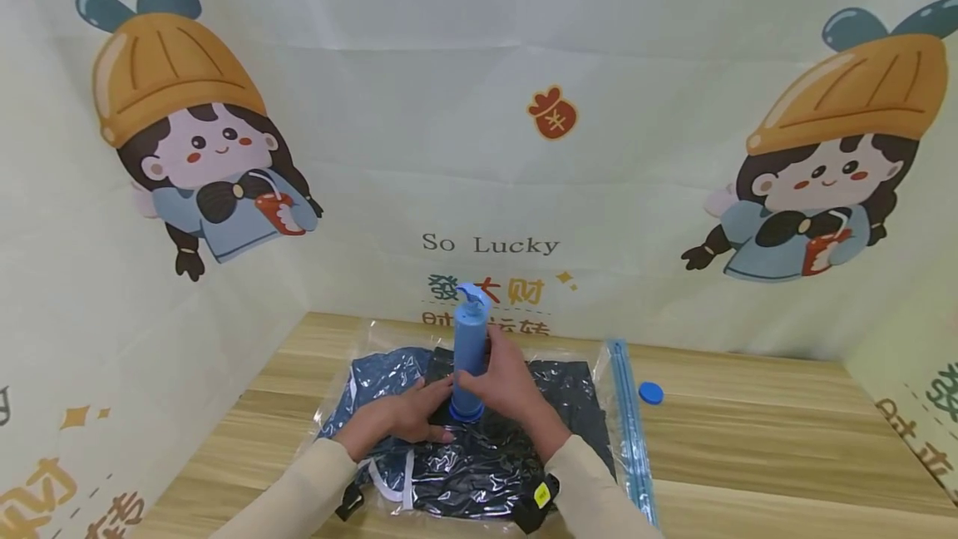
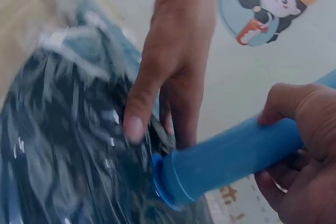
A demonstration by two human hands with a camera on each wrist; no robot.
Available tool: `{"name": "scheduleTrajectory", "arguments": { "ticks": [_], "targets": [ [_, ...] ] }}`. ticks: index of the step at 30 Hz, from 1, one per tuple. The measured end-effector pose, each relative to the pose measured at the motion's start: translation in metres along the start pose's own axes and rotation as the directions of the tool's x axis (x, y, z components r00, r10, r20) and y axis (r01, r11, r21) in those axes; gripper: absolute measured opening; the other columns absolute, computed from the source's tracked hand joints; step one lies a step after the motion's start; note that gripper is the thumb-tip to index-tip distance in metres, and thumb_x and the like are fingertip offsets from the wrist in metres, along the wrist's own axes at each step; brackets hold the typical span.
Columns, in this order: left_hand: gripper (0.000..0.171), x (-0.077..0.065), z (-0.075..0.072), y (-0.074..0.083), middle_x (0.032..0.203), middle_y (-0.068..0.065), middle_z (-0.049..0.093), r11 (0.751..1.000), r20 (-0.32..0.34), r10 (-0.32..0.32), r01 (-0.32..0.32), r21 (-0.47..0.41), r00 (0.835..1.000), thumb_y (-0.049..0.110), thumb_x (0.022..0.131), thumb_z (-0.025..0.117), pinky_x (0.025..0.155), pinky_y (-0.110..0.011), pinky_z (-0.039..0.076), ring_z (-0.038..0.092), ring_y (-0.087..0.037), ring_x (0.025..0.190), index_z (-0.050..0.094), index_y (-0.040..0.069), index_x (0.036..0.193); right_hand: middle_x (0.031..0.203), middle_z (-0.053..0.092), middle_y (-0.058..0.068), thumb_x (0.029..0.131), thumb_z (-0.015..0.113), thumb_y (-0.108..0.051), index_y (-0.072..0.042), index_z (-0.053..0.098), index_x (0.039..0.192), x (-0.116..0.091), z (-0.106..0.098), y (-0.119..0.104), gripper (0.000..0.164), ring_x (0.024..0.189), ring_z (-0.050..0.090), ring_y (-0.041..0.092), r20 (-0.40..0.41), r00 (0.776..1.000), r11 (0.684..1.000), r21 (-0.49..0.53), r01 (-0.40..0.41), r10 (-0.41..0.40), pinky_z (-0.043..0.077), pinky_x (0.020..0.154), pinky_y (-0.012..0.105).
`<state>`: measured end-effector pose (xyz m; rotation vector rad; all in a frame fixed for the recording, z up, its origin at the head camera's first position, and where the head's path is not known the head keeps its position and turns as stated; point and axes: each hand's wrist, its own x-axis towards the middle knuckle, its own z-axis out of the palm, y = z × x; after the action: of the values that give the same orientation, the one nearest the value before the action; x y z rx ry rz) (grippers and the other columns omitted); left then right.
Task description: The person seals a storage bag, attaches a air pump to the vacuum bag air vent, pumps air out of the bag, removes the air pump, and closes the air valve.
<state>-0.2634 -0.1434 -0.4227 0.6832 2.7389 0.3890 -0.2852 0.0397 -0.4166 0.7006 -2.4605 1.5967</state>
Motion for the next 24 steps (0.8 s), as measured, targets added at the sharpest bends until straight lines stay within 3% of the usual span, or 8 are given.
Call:
{"name": "scheduleTrajectory", "arguments": {
  "ticks": [4, 10, 14, 19, 24],
  "targets": [
    [0.080, 0.001, 0.003, -0.002, 0.160, -0.020, 0.031, 1.000, 0.003, -0.010, 0.010, 0.001, 1.000, 0.030, 0.091, 0.077, 0.119, -0.053, 0.013, 0.029, -0.037, 0.146, 0.038, -0.004, 0.153, 0.135, 0.053, 0.024, 0.083, 0.074, -0.002, 0.005, 0.038, 0.146, -0.003, 0.007, 0.000, 0.073, 0.122, 0.055, 0.045, 0.008, 1.000, 0.998, 0.046, -0.031, 0.031, 0.046, 0.098, 0.061],
    [0.079, 0.003, 0.002, -0.003, 0.161, -0.021, 0.031, 0.999, 0.024, -0.003, 0.002, 0.047, 1.000, 0.032, 0.094, 0.074, 0.119, -0.053, 0.012, 0.028, -0.035, 0.147, 0.036, -0.007, 0.152, 0.131, 0.058, 0.017, 0.084, 0.086, -0.025, -0.003, 0.045, 0.144, 0.002, 0.017, -0.006, 0.076, 0.118, 0.059, 0.037, -0.184, 0.983, 0.998, -0.058, 0.011, -0.022, 0.049, 0.094, 0.059],
    [0.079, 0.003, 0.003, -0.002, 0.160, -0.022, 0.031, 0.999, 0.020, 0.005, -0.006, 0.050, 1.000, 0.030, 0.094, 0.074, 0.119, -0.055, 0.013, 0.029, -0.036, 0.147, 0.036, -0.007, 0.152, 0.122, 0.059, 0.016, 0.080, 0.090, -0.027, -0.001, 0.054, 0.134, 0.000, 0.018, -0.009, 0.070, 0.107, 0.062, 0.033, -0.255, 0.965, 0.992, -0.122, 0.031, -0.062, 0.054, 0.088, 0.055],
    [0.082, 0.003, 0.005, -0.002, 0.159, -0.024, 0.032, 0.999, -0.019, -0.001, 0.001, 0.040, 1.000, 0.028, 0.091, 0.078, 0.119, -0.054, 0.015, 0.029, -0.037, 0.146, 0.035, -0.007, 0.152, 0.120, 0.063, 0.015, 0.082, 0.089, -0.021, 0.001, 0.055, 0.129, 0.000, 0.013, -0.007, 0.063, 0.107, 0.065, 0.033, -0.230, 0.969, 0.992, -0.109, 0.061, -0.085, 0.055, 0.088, 0.052],
    [0.085, 0.001, 0.004, 0.001, 0.163, -0.019, 0.026, 0.996, -0.022, -0.088, 0.089, 0.009, 0.996, 0.032, 0.089, 0.079, 0.117, -0.055, 0.021, 0.024, -0.044, 0.147, 0.036, -0.003, 0.154, 0.127, 0.059, 0.022, 0.086, 0.077, -0.006, 0.005, 0.046, 0.139, 0.002, 0.005, -0.006, 0.062, 0.115, 0.061, 0.041, -0.098, 0.994, 0.999, 0.003, 0.049, -0.049, 0.051, 0.094, 0.056]
  ]
}}
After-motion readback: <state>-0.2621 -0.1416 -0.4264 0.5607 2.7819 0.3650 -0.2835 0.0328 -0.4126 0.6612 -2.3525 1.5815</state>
